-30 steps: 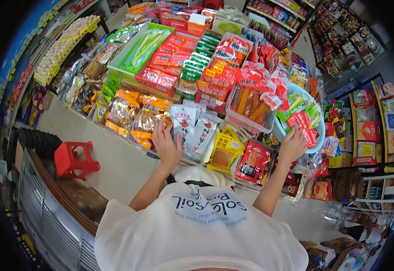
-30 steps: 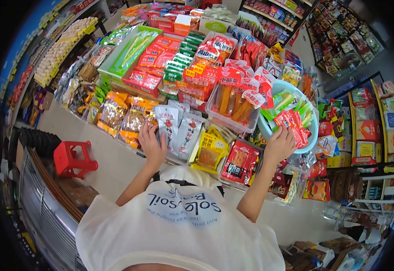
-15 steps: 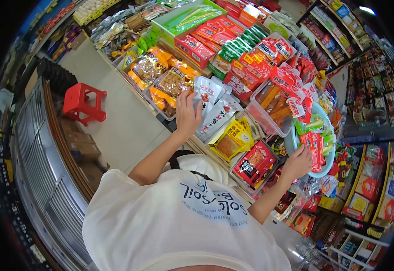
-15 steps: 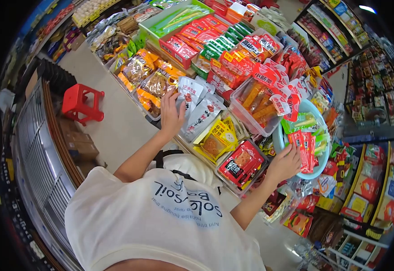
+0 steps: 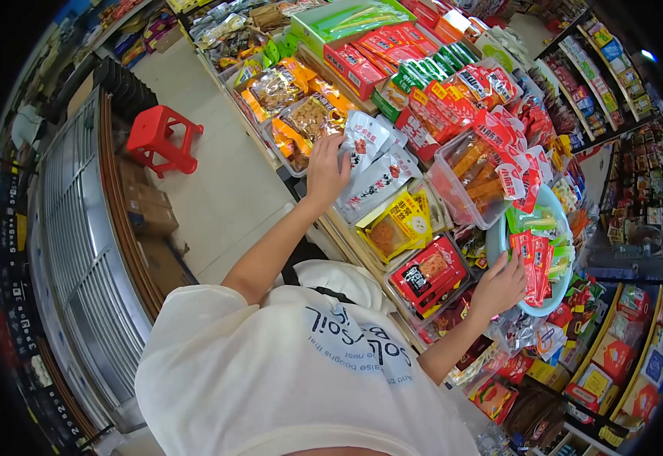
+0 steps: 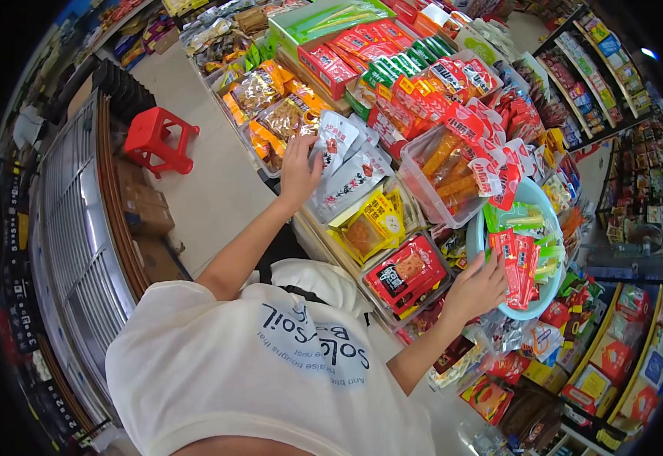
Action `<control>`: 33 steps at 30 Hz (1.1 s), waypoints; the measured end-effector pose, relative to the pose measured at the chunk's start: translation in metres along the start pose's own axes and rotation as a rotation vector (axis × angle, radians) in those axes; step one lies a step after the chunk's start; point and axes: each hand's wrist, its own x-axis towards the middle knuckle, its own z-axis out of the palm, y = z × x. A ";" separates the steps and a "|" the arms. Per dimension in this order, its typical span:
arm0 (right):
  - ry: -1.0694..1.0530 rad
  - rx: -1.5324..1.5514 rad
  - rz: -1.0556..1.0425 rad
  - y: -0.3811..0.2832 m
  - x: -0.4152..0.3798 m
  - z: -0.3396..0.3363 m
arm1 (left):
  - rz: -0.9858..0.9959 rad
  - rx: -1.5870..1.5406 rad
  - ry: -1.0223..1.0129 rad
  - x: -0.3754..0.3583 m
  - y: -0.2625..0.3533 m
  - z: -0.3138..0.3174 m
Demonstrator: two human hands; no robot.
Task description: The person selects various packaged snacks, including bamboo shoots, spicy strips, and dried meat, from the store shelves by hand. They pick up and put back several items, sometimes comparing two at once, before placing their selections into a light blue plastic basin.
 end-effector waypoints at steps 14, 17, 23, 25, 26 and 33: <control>0.041 -0.049 0.034 -0.006 0.001 0.007 | 0.117 0.027 0.053 -0.002 0.004 -0.003; 0.081 -0.048 -0.005 -0.005 -0.001 0.006 | 0.163 0.055 0.067 -0.004 0.008 -0.009; 0.029 -0.028 0.003 -0.007 0.003 0.003 | -0.019 0.197 0.077 0.004 0.008 -0.046; 0.026 -0.050 0.015 -0.008 0.002 0.005 | -0.052 0.286 -0.004 0.004 -0.001 -0.056; 0.021 -0.049 0.006 -0.008 0.001 0.005 | -0.029 0.358 -0.018 0.005 -0.010 -0.056; 0.033 -0.066 0.035 -0.008 0.002 0.009 | 0.081 0.416 0.008 0.026 -0.044 -0.063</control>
